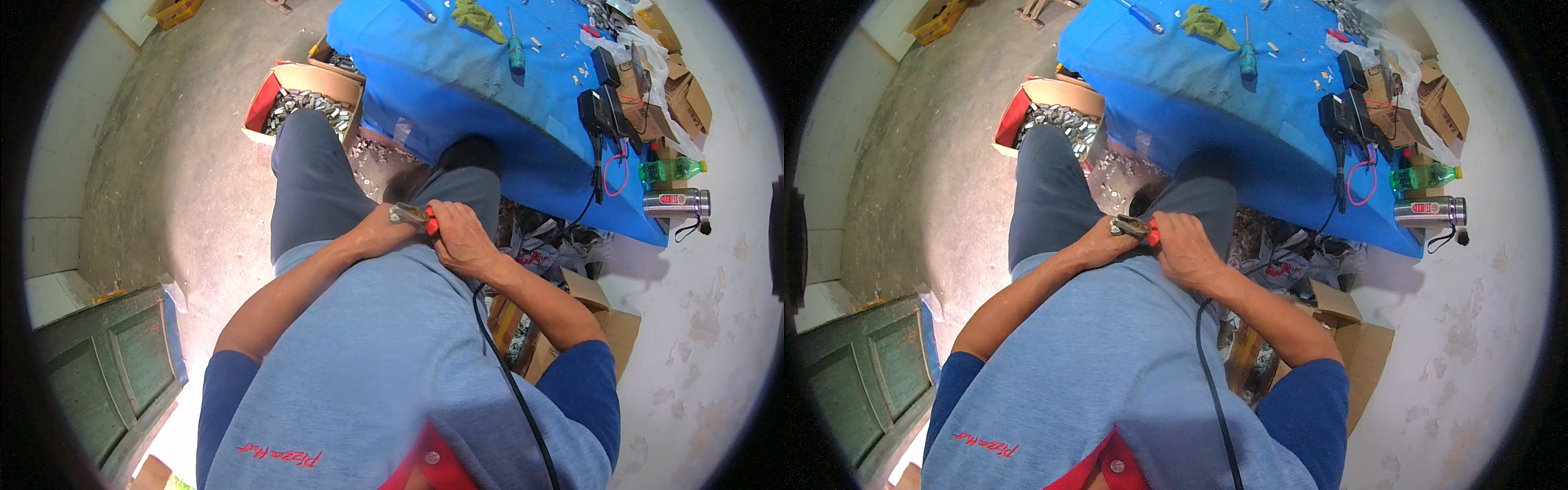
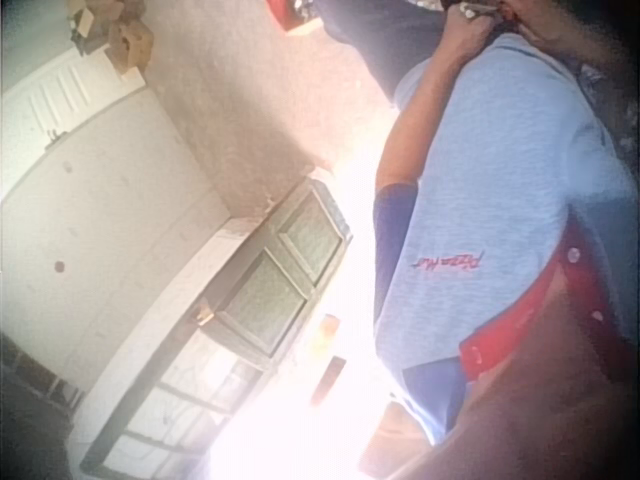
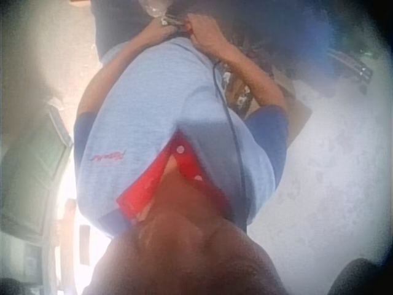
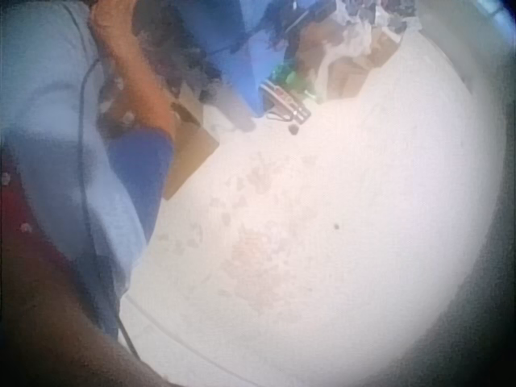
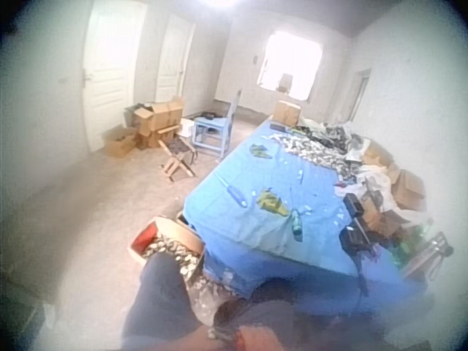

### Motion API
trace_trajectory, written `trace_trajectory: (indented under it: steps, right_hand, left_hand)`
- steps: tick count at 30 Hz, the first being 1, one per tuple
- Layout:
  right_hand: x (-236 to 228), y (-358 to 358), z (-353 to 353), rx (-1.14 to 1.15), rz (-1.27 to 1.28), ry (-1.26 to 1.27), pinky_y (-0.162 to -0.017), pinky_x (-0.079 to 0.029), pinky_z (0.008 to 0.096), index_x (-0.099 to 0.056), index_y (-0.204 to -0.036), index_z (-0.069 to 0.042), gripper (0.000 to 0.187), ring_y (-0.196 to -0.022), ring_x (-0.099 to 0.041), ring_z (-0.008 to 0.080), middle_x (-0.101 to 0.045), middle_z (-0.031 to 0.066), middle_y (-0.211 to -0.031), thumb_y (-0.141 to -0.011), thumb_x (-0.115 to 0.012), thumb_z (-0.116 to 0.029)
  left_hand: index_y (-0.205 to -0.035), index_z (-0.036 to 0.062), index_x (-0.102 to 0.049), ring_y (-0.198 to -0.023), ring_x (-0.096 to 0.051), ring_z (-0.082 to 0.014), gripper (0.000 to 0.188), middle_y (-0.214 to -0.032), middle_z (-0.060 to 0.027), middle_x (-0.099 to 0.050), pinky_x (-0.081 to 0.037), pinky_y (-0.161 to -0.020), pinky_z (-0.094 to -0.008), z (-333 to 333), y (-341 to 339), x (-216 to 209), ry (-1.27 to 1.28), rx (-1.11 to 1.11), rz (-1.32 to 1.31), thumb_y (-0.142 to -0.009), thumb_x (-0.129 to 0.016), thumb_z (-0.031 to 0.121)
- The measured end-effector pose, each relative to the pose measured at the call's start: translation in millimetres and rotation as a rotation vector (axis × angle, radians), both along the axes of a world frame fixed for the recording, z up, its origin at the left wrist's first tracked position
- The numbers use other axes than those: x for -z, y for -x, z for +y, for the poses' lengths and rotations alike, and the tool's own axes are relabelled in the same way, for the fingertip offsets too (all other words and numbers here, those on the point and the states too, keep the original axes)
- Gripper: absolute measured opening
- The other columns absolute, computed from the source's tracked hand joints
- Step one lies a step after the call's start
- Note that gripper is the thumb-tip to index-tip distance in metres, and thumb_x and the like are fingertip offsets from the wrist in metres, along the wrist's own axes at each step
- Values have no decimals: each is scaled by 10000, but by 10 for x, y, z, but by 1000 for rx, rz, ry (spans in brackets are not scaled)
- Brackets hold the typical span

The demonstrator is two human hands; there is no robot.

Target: The person holds a small metal component and uses a screwdriver to loosen a screw. They then use a pair of pliers to grip and pull on the internal parts of the component on a table covered with a blue cloth.

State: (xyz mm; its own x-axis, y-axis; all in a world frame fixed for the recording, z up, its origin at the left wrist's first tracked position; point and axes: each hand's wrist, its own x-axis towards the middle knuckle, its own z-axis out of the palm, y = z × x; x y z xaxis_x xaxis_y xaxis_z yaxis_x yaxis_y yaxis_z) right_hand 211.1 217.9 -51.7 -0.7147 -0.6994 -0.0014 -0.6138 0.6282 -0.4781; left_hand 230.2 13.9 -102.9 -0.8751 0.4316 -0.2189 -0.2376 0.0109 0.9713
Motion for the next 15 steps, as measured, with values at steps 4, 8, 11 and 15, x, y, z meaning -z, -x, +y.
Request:
trace_trajectory:
  steps: [4,8,11,15]
  right_hand:
    - [13,4,16,-4,-20,-6,-892,-428,475,-476,-1196,26,485,-1021,-549,398,-586,223,-1047,-727,-596,-9]
    - [33,-2,32,-16,-20,1,-880,-433,475,-474,-1206,17,488,-1017,-550,398,-584,222,-1054,-734,-598,-10]
    - [102,30,48,-51,-24,-22,-861,-440,474,-487,-1193,12,470,-995,-559,400,-593,219,-1027,-739,-603,-19]
    - [160,55,14,-60,-68,52,-840,-449,478,-514,-1166,10,433,-957,-572,415,-607,218,-971,-744,-606,-22]
  left_hand:
    - [-997,10,-663,-799,-528,-98,189,-862,-26,-636,-461,-723,-306,-20,16,-42,30,65,15,-878,-563,116]
    - [-946,9,-640,-757,-512,-101,156,-815,-21,-608,-450,-684,-318,-1,-8,-5,-7,61,32,-874,-559,120]
    - [-915,10,-628,-722,-496,-102,137,-780,-16,-587,-440,-651,-323,-20,-3,-45,9,80,27,-871,-565,122]
    - [-883,11,-608,-692,-475,-101,136,-749,-10,-557,-423,-614,-318,-2,-48,-4,27,111,67,-885,-582,145]
